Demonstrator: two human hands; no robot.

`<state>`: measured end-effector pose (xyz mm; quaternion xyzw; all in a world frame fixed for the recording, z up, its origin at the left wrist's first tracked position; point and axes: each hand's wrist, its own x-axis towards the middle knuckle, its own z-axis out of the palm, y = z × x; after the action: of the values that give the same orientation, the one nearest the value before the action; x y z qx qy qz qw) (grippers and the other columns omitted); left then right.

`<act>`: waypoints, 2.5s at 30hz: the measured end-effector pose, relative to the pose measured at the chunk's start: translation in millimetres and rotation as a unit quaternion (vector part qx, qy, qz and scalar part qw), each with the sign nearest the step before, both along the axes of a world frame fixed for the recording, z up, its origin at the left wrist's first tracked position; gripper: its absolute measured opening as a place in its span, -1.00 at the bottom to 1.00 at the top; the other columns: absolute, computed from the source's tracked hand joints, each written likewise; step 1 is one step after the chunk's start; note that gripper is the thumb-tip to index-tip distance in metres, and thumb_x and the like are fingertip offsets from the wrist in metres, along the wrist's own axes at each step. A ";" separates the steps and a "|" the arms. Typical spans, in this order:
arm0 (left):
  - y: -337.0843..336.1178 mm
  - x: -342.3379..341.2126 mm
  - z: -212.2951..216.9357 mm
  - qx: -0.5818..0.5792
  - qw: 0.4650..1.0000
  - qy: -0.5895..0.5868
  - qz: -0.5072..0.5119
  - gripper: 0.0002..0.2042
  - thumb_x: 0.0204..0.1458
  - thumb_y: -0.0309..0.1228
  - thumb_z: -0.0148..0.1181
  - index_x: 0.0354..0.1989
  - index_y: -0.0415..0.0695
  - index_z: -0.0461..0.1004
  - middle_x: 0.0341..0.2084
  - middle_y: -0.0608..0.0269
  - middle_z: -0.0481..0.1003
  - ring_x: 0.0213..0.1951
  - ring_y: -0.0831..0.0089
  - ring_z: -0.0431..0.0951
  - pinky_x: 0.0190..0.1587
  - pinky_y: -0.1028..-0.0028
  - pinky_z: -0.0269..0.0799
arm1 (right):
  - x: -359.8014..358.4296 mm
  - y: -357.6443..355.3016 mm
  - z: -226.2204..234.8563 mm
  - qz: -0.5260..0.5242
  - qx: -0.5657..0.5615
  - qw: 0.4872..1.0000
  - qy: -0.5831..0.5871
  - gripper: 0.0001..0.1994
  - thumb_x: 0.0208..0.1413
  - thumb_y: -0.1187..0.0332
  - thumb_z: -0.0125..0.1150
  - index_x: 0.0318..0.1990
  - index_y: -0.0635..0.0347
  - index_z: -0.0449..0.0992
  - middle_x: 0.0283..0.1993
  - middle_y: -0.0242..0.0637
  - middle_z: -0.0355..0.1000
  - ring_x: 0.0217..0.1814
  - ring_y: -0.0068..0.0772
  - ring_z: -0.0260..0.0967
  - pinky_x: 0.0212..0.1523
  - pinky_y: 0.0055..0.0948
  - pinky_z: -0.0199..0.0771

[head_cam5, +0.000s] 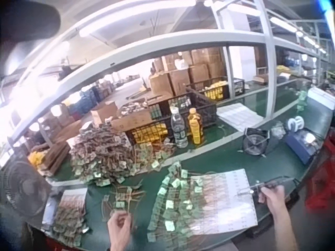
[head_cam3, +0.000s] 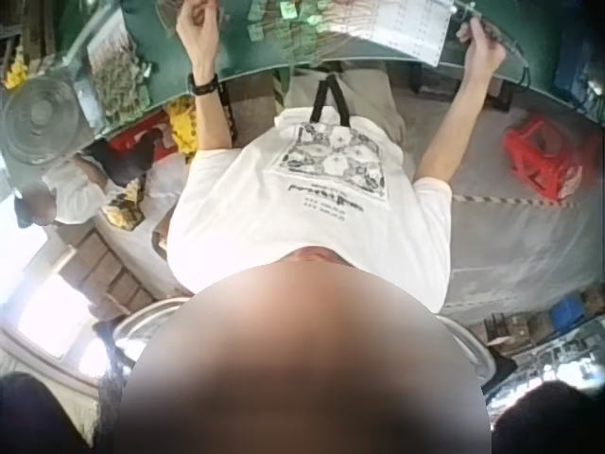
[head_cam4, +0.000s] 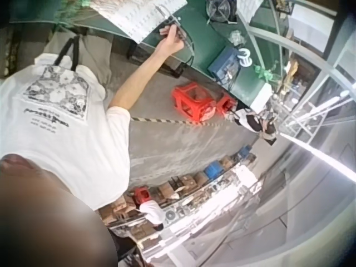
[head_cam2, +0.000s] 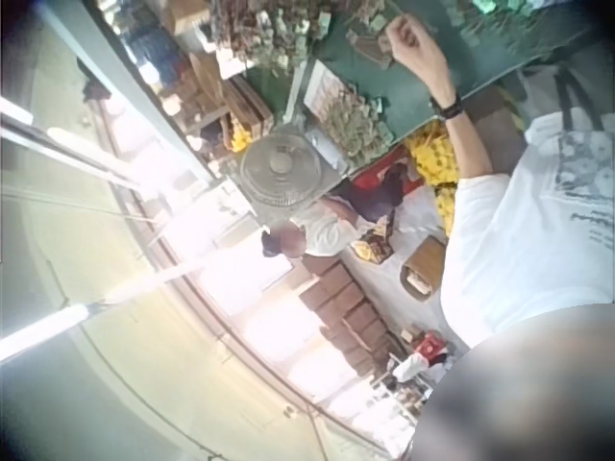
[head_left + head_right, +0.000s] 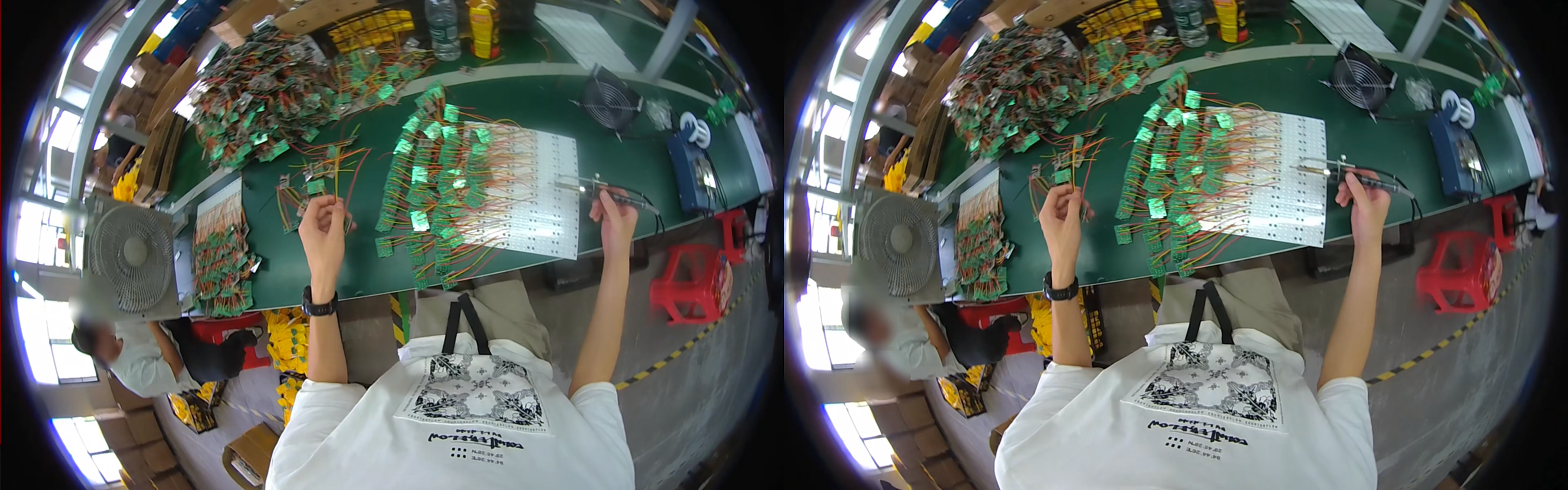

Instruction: The person solders wires onto an LED array panel using a soldering iron and solder wire.

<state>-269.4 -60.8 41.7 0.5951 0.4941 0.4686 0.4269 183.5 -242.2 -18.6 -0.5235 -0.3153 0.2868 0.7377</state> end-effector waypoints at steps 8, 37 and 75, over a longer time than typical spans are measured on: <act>-47.8 95.0 30.8 0.127 0.935 0.085 -0.321 -0.88 0.11 -0.54 0.18 -0.22 -0.31 0.53 -0.42 0.15 0.62 -0.33 0.49 0.63 -0.24 0.54 0.50 | -18.4 -6.0 7.7 -0.067 0.003 0.998 -0.016 -0.82 0.12 0.49 0.21 -0.14 0.38 0.50 -0.45 -0.25 0.48 -0.53 -0.50 0.39 -0.49 -0.59 0.32; -34.7 206.6 -27.6 0.296 0.858 0.236 -0.348 -0.91 -0.02 -0.44 0.23 -0.40 -0.18 0.58 -0.48 0.16 0.56 -0.49 0.18 0.56 -0.46 0.30 0.43 | -10.2 -7.2 7.9 0.009 -0.077 0.997 -0.030 -0.75 0.07 0.52 0.23 -0.11 0.43 0.44 -0.38 -0.16 0.47 -0.49 -0.41 0.43 -0.47 -0.50 0.35; -29.8 206.1 -35.3 0.292 0.867 0.230 -0.332 -0.93 -0.07 -0.46 0.23 -0.44 -0.15 0.59 -0.52 0.20 0.54 -0.50 0.19 0.55 -0.47 0.32 0.42 | -18.1 -5.9 7.6 0.031 -0.073 0.995 -0.066 -0.78 0.09 0.57 0.22 -0.12 0.46 0.45 -0.38 -0.14 0.50 -0.46 -0.39 0.48 -0.42 -0.51 0.46</act>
<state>-63.3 -90.6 6.4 0.9124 0.1925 0.2715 0.2383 165.4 -248.1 -11.0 -0.5837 -0.3579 0.2964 0.6658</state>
